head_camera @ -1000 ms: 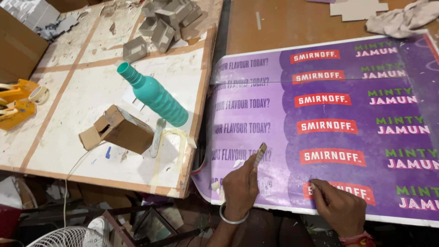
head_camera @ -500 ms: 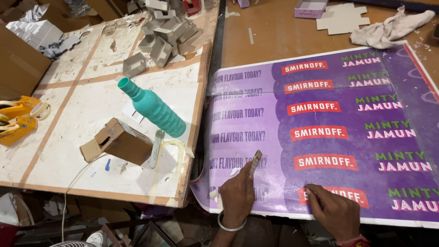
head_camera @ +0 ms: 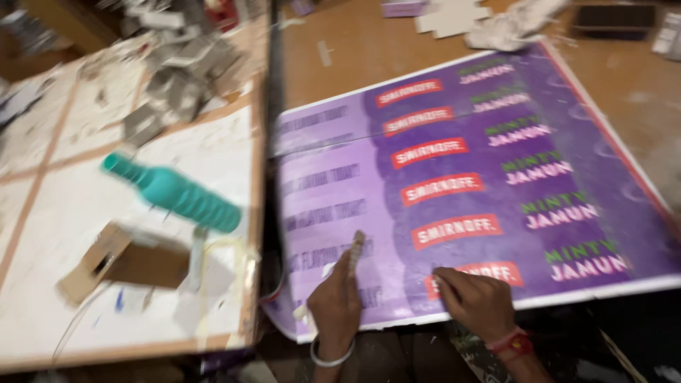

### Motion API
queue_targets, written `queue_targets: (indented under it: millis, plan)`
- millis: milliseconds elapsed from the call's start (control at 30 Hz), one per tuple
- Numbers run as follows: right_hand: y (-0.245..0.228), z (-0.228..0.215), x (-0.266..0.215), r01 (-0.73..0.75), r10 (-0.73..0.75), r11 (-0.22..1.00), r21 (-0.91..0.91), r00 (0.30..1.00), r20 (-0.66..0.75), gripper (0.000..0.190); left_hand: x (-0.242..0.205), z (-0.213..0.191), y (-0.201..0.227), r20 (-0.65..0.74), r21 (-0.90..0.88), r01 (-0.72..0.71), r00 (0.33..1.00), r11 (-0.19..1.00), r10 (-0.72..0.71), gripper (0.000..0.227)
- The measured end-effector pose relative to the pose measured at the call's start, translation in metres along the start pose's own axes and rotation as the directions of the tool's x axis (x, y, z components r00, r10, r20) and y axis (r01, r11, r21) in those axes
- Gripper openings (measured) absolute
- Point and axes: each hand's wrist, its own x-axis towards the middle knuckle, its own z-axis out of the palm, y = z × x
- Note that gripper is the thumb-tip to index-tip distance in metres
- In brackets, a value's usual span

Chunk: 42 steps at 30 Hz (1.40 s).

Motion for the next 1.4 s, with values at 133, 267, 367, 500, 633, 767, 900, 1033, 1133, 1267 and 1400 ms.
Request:
queue_targets:
  millis: [133,267,367,500,633,767,900,1033,1133,1267,1400]
  plan:
    - [-0.005,-0.007,0.003,-0.061,0.06,0.998,0.019,0.998,0.035,0.013,0.001,0.0,0.002,-0.01,-0.017,-0.048,0.999,0.999,0.047,0.036]
    - [-0.01,-0.011,0.006,-0.047,0.046,0.998,0.034,0.999,0.02,0.014,0.0,0.0,0.004,0.024,-0.01,0.008,1.0,1.0,-0.007,0.034]
    - [-0.009,-0.011,0.005,-0.06,0.06,0.998,0.024,0.998,0.03,0.013,0.001,0.0,0.005,0.056,0.008,0.06,0.997,0.998,-0.06,0.034]
    - [-0.003,-0.005,0.0,-0.001,0.003,0.999,0.044,0.999,-0.037,0.014,0.003,0.001,0.004,-0.022,-0.021,-0.061,0.998,0.998,0.06,0.033]
    - [0.009,0.0,-0.006,-0.024,0.026,1.0,0.019,0.993,-0.118,0.012,0.0,0.003,0.001,0.05,-0.002,0.051,0.997,0.999,-0.051,0.034]
    - [0.017,-0.006,-0.001,-0.24,0.126,0.933,-0.269,0.917,-0.379,0.042,0.001,0.002,-0.001,0.056,-0.02,0.082,0.995,0.996,-0.081,0.032]
    - [0.026,-0.022,0.003,-0.188,0.163,0.953,-0.237,0.979,-0.121,0.042,0.0,-0.002,0.003,0.002,-0.049,-0.022,1.0,0.999,0.022,0.032]
    - [0.036,-0.04,-0.006,-0.113,0.113,0.993,-0.024,0.994,-0.004,0.031,0.0,-0.002,0.002,0.011,-0.038,-0.011,1.0,0.999,0.012,0.038]
    - [0.041,-0.047,-0.017,-0.09,0.09,0.996,-0.007,0.994,0.064,0.029,-0.001,-0.001,0.001,-0.039,0.009,-0.094,0.995,0.996,0.095,0.049]
    - [0.036,-0.048,-0.025,-0.052,0.049,0.997,0.053,0.998,0.05,0.024,0.0,-0.001,0.018,-0.086,0.108,-0.147,0.984,0.983,0.157,0.047]
    - [0.023,-0.043,-0.023,-0.059,0.057,0.998,0.031,0.997,0.056,0.025,-0.016,0.01,0.052,0.016,-0.223,-0.22,0.973,0.95,0.23,0.048]
